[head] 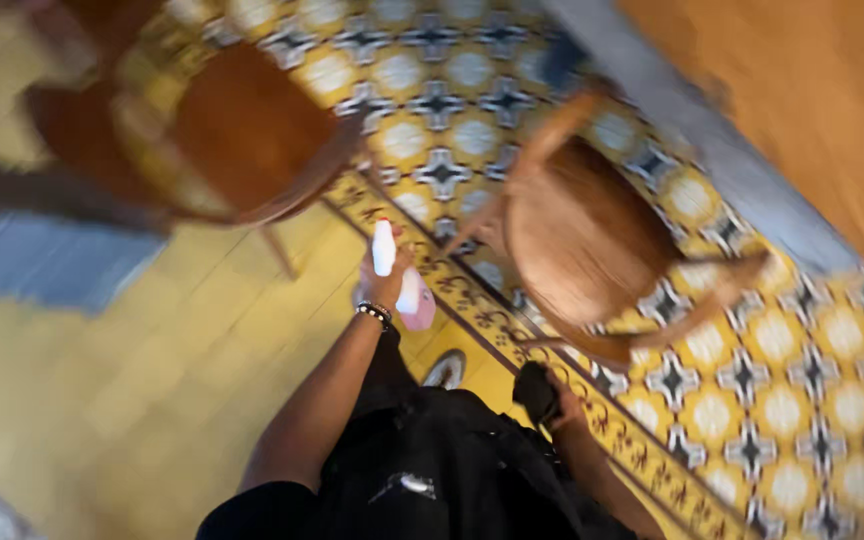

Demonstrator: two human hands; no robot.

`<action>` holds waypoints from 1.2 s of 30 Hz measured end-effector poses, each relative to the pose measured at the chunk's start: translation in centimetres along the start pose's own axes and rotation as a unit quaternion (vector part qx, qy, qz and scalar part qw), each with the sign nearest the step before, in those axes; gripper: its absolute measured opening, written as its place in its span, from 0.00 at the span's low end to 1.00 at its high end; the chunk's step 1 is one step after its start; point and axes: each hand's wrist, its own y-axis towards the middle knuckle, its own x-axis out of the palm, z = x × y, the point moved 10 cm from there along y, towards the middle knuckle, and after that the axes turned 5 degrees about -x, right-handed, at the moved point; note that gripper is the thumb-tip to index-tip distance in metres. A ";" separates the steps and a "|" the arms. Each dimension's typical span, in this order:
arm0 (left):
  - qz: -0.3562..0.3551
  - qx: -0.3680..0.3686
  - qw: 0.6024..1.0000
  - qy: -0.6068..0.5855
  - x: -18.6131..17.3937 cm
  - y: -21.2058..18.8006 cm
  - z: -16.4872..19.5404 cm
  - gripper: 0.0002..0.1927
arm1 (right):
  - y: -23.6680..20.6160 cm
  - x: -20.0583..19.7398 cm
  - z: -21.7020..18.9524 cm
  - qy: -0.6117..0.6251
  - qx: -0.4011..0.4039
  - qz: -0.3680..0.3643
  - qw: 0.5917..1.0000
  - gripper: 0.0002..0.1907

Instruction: The person cleans a wooden dining table and several chairs using a spray bottle and a dark cloth. They spray the surfaces and wipe them down, moving around the table to reach different areas and chairs.

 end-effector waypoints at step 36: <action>0.299 -0.184 0.919 0.181 -41.2 17.8 -0.6 0.31 | 28.2 69.4 23.3 -0.393 0.112 -0.213 0.888 0.19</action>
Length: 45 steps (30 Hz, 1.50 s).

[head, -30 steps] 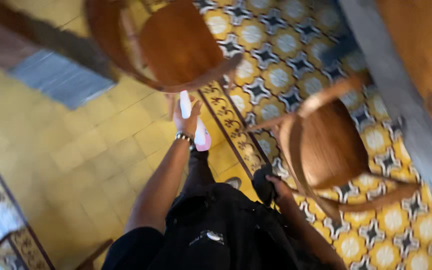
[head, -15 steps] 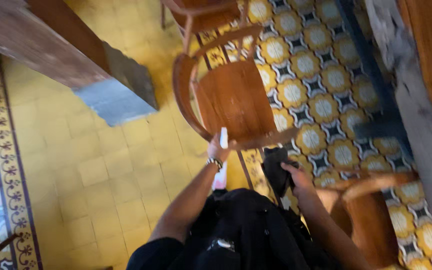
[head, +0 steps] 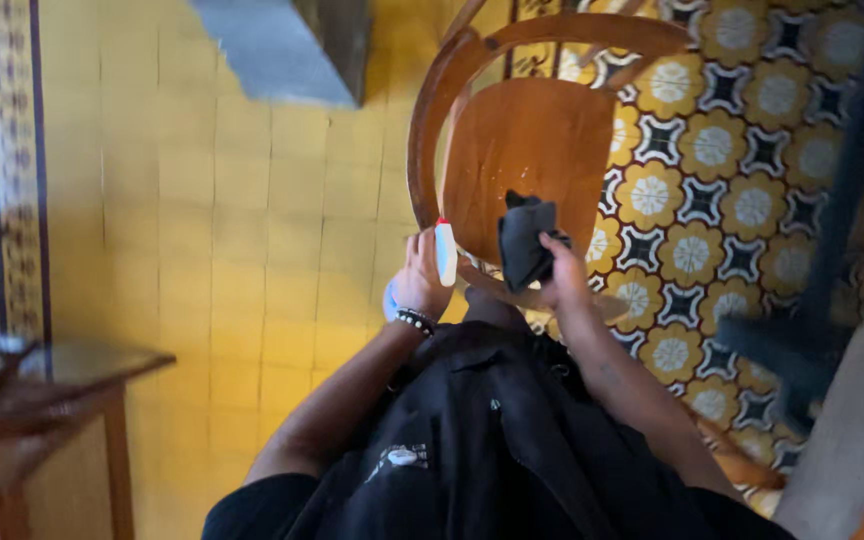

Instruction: The person cleans a wooden dining table and several chairs using a spray bottle and a dark cloth. They spray the surfaces and wipe them down, moving around the table to reach different areas and chairs.

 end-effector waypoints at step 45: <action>0.043 -0.132 0.944 -0.298 -6.2 11.7 -0.6 0.16 | 18.2 27.4 -1.2 -0.358 -0.388 -0.222 0.820 0.32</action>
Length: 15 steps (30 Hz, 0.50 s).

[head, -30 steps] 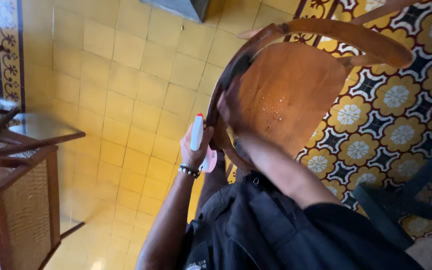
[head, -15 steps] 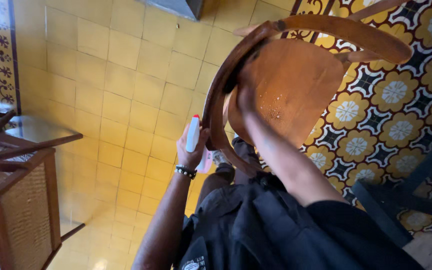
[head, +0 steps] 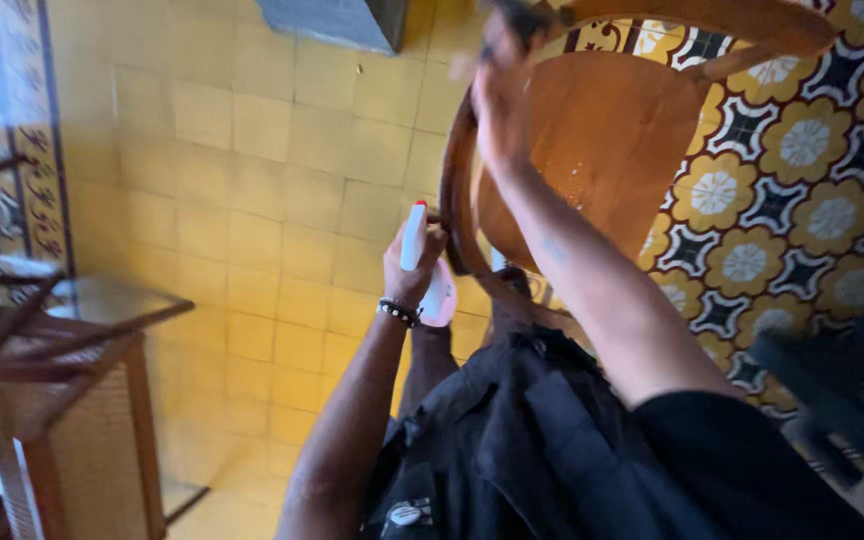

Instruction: The person cleans a wooden dining table and several chairs using a spray bottle and a dark cloth. They spray the surfaces and wipe them down, moving around the table to reach different areas and chairs.

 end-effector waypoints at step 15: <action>0.104 0.297 0.932 0.182 2.1 2.4 11.1 0.13 | -34.0 -11.4 1.9 -0.474 0.020 -0.218 0.853 0.21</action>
